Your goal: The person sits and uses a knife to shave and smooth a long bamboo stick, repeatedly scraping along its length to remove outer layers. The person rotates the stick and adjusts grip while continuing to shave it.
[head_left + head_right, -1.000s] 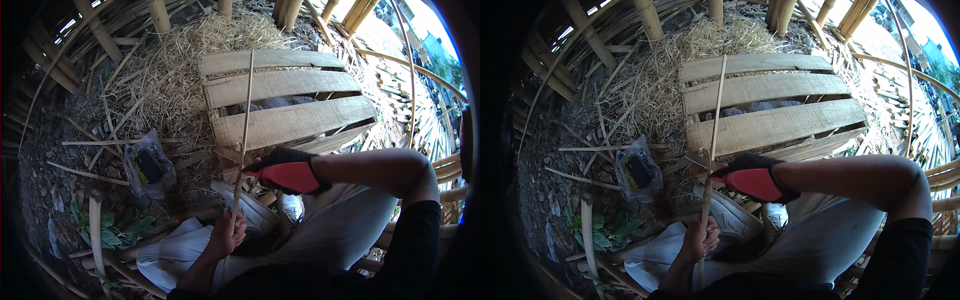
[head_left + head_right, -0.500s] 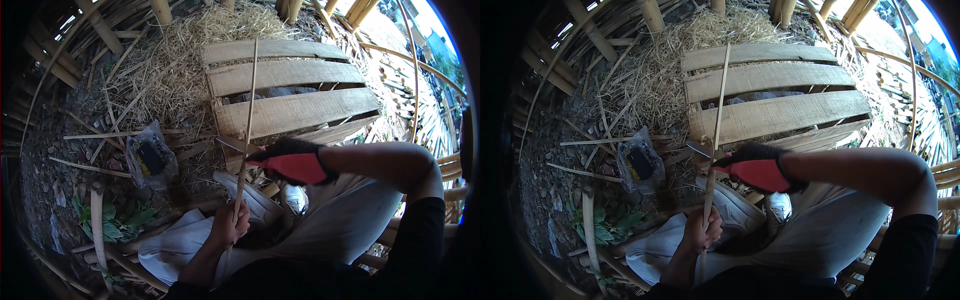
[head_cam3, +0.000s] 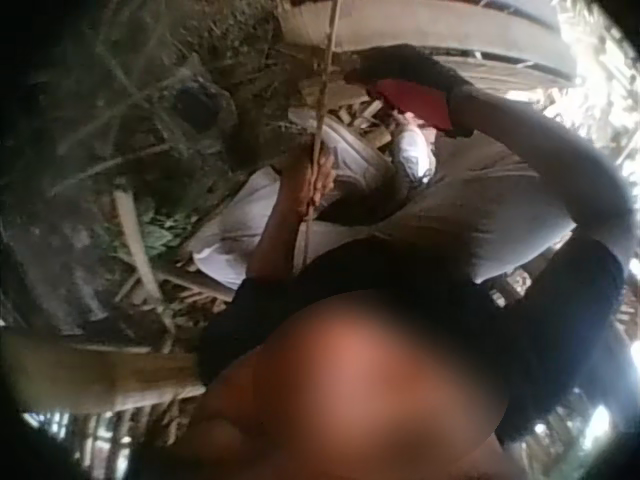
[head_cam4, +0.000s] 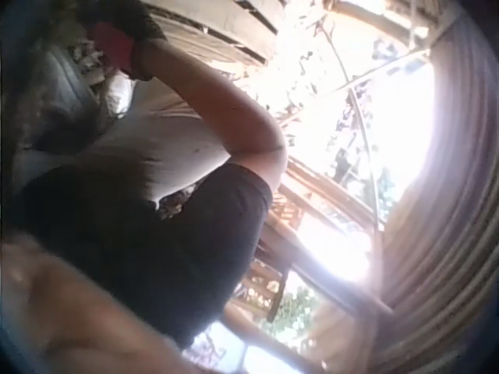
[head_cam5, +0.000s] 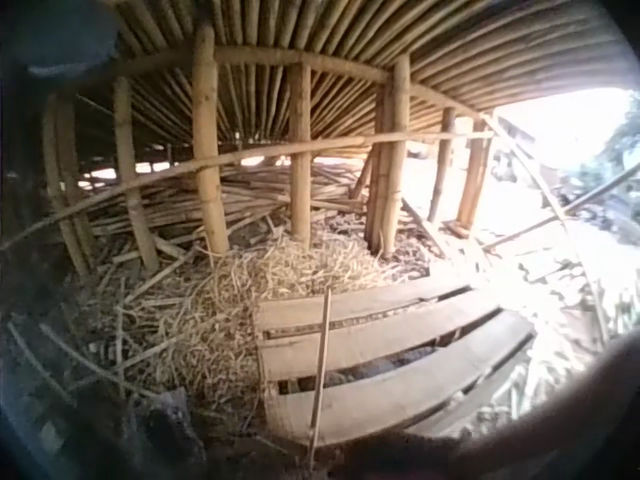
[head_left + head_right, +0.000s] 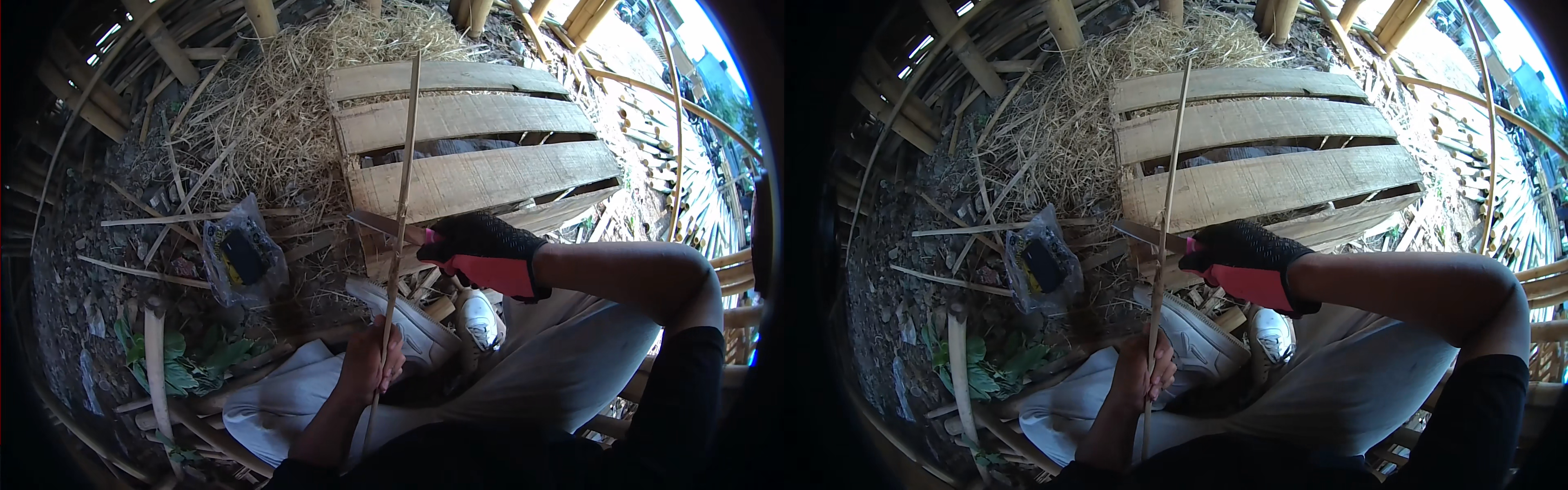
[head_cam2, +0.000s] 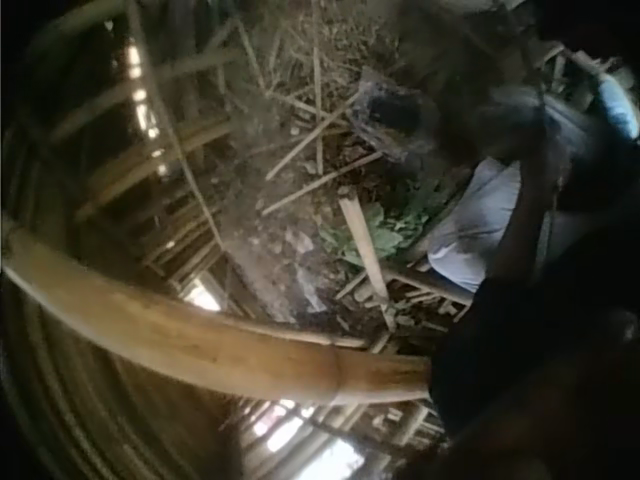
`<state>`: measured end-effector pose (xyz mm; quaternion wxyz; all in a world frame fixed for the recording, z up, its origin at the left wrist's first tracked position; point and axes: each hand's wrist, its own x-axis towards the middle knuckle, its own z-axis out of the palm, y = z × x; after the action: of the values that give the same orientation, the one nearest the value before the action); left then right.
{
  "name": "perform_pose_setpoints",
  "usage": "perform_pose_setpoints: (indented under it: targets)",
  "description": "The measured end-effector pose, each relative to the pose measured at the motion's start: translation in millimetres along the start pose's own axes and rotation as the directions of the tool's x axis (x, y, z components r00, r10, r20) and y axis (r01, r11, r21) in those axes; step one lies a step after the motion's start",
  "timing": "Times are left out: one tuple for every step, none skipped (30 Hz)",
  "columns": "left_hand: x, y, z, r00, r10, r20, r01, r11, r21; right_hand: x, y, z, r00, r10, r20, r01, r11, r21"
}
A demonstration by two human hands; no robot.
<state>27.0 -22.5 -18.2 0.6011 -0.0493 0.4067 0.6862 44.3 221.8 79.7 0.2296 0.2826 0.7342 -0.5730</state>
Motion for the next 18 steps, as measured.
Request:
perform_pose_setpoints:
  targets:
    - [2,-2,-2,1.0,-0.001,0.004,0.001,1.0,0.028,-2,6,3,0.985,-0.13,-0.116,0.101,0.969,-0.228]
    - [3,-3,-3,1.0,0.001,0.004,-0.001,0.999,0.053,-5,6,8,0.941,-0.279,-0.19,0.167,0.875,-0.454]
    - [2,-4,-3,1.0,0.01,-0.014,-0.009,0.999,0.052,-6,6,11,0.873,-0.434,-0.224,0.193,0.727,-0.659]
    - [1,-3,-1,0.999,0.02,-0.032,-0.018,0.999,0.052,-8,4,12,0.85,-0.484,-0.206,0.202,0.663,-0.721]
    - [1,-3,0,0.999,0.03,-0.045,-0.028,0.998,0.053,-10,2,11,0.824,-0.533,-0.19,0.204,0.592,-0.78]
    - [0,-3,1,0.998,0.03,-0.048,-0.028,0.998,0.053,-11,0,11,0.798,-0.58,-0.167,0.201,0.516,-0.832]
    - [0,-5,1,0.998,0.031,-0.053,-0.028,0.998,0.052,-10,-1,11,0.763,-0.621,-0.181,0.202,0.494,-0.846]
    - [-1,-5,1,0.998,0.033,-0.062,-0.03,0.998,0.049,-8,-1,11,0.726,-0.661,-0.189,0.205,0.47,-0.859]
    - [-1,-4,0,0.998,0.022,-0.054,-0.019,0.998,0.052,-5,-3,11,0.687,-0.7,-0.194,0.208,0.446,-0.871]
    - [-2,-2,-2,0.999,0.011,-0.047,-0.009,0.998,0.055,-4,-6,12,0.68,-0.716,-0.157,0.172,0.364,-0.915]
    - [0,0,-2,1.0,-0.007,-0.019,0.008,0.998,0.061,-7,-9,13,0.677,-0.724,-0.134,0.112,0.281,-0.953]
    - [2,1,0,1.0,-0.009,-0.006,0.009,0.998,0.064,-11,-12,13,0.676,-0.729,-0.11,0.05,0.194,-0.98]
    - [4,1,2,1.0,-0.01,0.008,0.01,0.998,0.068,-11,-7,14,0.642,-0.759,-0.113,-0.019,0.132,-0.991]
    - [3,1,2,1.0,-0.008,-0.005,0.008,0.998,0.07,-5,-4,20,0.605,-0.79,-0.098,-0.063,0.075,-0.995]
    - [2,2,2,1.0,-0.003,-0.017,0.004,0.998,0.068,-1,-1,23,0.567,-0.819,-0.081,-0.111,0.021,-0.994]
    - [2,3,3,1.0,0.001,-0.027,0.001,0.998,0.067,2,1,24,0.577,-0.813,-0.074,-0.089,0.028,-0.996]
    - [1,3,4,0.999,0.005,-0.034,-0.002,0.998,0.067,4,4,23,0.586,-0.807,-0.069,-0.069,0.035,-0.997]
    - [1,2,3,0.999,0.007,-0.035,-0.005,0.998,0.069,7,7,22,0.596,-0.801,-0.064,-0.049,0.043,-0.998]
